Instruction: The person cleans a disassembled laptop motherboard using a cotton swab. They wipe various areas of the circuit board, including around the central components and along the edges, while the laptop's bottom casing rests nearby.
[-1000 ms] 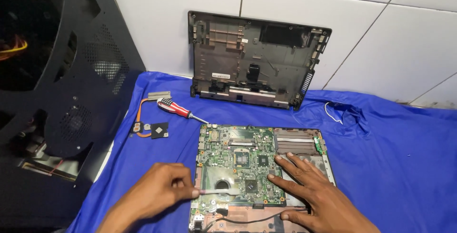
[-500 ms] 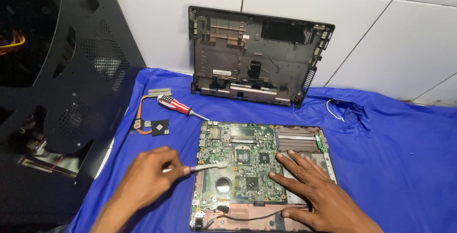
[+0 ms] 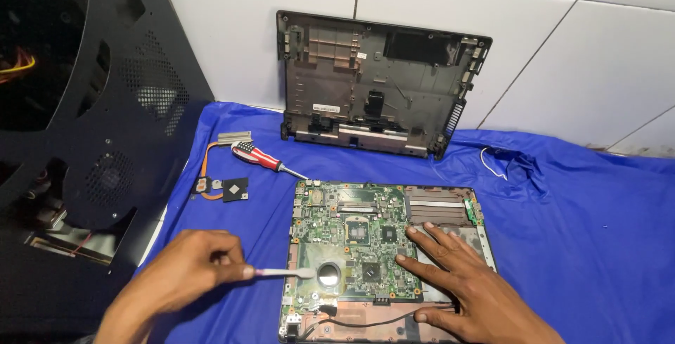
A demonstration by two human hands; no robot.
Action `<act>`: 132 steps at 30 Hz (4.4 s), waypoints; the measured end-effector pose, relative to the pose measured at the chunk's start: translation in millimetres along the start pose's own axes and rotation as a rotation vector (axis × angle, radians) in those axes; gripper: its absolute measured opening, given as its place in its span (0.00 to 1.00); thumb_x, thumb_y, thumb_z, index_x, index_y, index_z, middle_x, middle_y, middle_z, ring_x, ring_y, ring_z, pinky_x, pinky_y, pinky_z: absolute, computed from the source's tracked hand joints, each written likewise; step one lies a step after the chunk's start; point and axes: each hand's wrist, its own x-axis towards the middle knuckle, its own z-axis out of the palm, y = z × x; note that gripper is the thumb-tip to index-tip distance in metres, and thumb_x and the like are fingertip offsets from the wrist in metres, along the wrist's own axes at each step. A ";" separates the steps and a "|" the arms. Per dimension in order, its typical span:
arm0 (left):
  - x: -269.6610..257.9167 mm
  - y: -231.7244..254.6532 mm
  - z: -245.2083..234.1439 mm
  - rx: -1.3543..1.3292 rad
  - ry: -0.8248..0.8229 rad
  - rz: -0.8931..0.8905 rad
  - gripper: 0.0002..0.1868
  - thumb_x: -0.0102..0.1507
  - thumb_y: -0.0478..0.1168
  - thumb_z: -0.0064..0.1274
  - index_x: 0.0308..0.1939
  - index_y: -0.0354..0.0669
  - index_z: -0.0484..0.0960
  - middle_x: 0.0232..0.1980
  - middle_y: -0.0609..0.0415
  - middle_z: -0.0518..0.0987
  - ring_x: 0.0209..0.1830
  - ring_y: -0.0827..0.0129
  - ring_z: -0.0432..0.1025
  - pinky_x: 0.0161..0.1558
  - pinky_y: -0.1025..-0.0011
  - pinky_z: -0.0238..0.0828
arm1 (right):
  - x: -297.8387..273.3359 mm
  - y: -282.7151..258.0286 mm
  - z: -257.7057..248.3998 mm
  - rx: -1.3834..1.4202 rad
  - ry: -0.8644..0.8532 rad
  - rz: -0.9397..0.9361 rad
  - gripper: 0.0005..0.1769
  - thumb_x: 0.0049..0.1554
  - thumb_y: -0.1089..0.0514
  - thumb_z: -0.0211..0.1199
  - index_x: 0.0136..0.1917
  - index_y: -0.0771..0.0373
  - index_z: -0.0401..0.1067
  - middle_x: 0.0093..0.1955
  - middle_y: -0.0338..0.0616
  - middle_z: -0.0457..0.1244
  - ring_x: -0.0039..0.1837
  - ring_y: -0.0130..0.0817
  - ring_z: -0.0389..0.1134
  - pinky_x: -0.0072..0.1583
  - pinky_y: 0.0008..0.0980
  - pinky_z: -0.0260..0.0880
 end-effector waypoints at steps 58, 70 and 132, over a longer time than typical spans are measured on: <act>8.4 -17.4 9.5 -0.101 -0.191 -0.008 0.17 0.57 0.47 0.77 0.23 0.48 0.84 0.24 0.64 0.78 0.30 0.78 0.70 0.37 0.77 0.59 | 1.7 -0.8 -0.5 0.006 0.002 0.005 0.41 0.58 0.28 0.55 0.80 0.41 0.61 0.87 0.37 0.38 0.86 0.45 0.32 0.76 0.57 0.32; 10.8 -31.2 4.4 -0.070 -0.179 -0.015 0.19 0.57 0.47 0.78 0.21 0.47 0.83 0.23 0.63 0.76 0.28 0.77 0.68 0.35 0.76 0.59 | 0.9 1.8 0.1 0.012 -0.033 0.030 0.41 0.58 0.28 0.54 0.81 0.38 0.57 0.88 0.34 0.36 0.86 0.45 0.30 0.76 0.58 0.31; 11.9 7.2 36.3 -0.107 -0.179 0.034 0.14 0.58 0.50 0.75 0.25 0.50 0.89 0.25 0.65 0.84 0.30 0.81 0.73 0.38 0.81 0.63 | -2.3 7.1 3.4 0.031 0.069 -0.078 0.38 0.61 0.30 0.53 0.80 0.43 0.60 0.86 0.42 0.41 0.86 0.52 0.33 0.76 0.62 0.34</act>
